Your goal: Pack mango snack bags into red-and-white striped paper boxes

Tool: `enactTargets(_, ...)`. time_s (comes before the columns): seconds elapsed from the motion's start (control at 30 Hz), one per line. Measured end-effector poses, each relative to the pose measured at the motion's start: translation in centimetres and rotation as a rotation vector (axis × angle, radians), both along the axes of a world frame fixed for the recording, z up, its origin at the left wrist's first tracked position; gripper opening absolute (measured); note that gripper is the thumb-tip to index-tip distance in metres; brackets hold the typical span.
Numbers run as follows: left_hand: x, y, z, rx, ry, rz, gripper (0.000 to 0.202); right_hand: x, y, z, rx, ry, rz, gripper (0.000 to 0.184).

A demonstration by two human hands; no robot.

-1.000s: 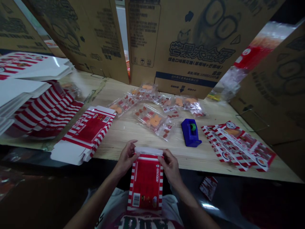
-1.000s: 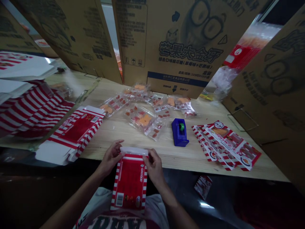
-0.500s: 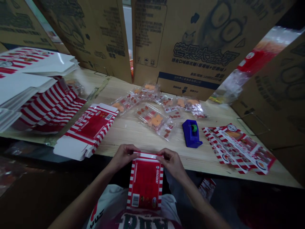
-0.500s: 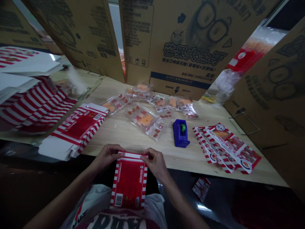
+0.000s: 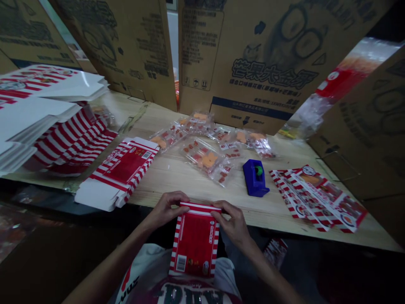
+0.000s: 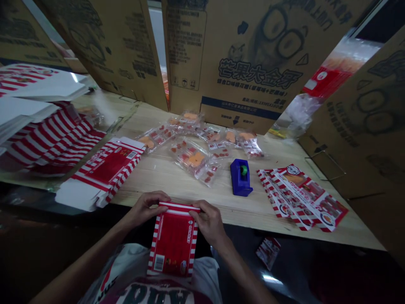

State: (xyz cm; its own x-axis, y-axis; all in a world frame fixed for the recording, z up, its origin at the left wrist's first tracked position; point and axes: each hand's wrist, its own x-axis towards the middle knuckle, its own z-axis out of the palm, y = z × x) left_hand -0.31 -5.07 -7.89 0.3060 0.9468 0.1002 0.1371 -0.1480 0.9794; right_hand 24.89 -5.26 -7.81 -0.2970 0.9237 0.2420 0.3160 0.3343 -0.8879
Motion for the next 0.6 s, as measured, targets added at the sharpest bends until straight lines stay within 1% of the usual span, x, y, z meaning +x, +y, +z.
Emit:
enactTargets(0.07,0.8,-0.6,-0.8,0.003,-0.036,0.081,0.020,-0.1,-0.7,-1.0,0.041,0.024,-0.061,0.008)
enactTargets(0.13,1.6,-1.0,-1.4,0.033,-0.060,0.155,0.020,-0.3,-1.3,-1.7,0.039,0.039,-0.100,0.010)
enactTargets(0.23,2.4,-1.4,-1.5,0.059,-0.076,0.181,0.021,-0.2,-1.6,-1.9,-0.009,0.045,-0.104,0.011)
enactTargets(0.3,2.4,-1.5,-1.4,0.020,-0.088,0.189,0.023,0.9,-0.8,-1.5,-0.022,0.066,-0.135,0.015)
enactTargets(0.33,2.3,-1.5,-1.4,-0.007,-0.099,0.202,0.023,1.9,-0.1,-1.3,-0.005,0.087,-0.199,0.018)
enactTargets(0.37,2.1,-1.5,-1.4,-0.034,-0.110,0.214,0.022,3.2,0.7,-1.1,0.032,0.108,-0.300,0.019)
enactTargets(0.47,1.9,-1.2,-1.6,-0.090,-0.115,0.208,0.020,8.4,3.9,-0.7,0.171,0.112,-0.693,0.021)
enactTargets(0.5,1.9,-1.1,-1.7,-0.096,-0.115,0.198,0.021,10.2,4.9,-0.7,0.180,0.092,-0.787,0.023)
enactTargets(0.53,1.9,-1.0,-1.7,-0.102,-0.114,0.185,0.022,11.8,5.8,-0.8,0.162,0.077,-0.841,0.026)
enactTargets(0.6,2.2,-1.0,-1.8,-0.111,-0.121,0.172,0.023,14.0,7.5,-1.4,0.093,0.071,-0.857,0.029)
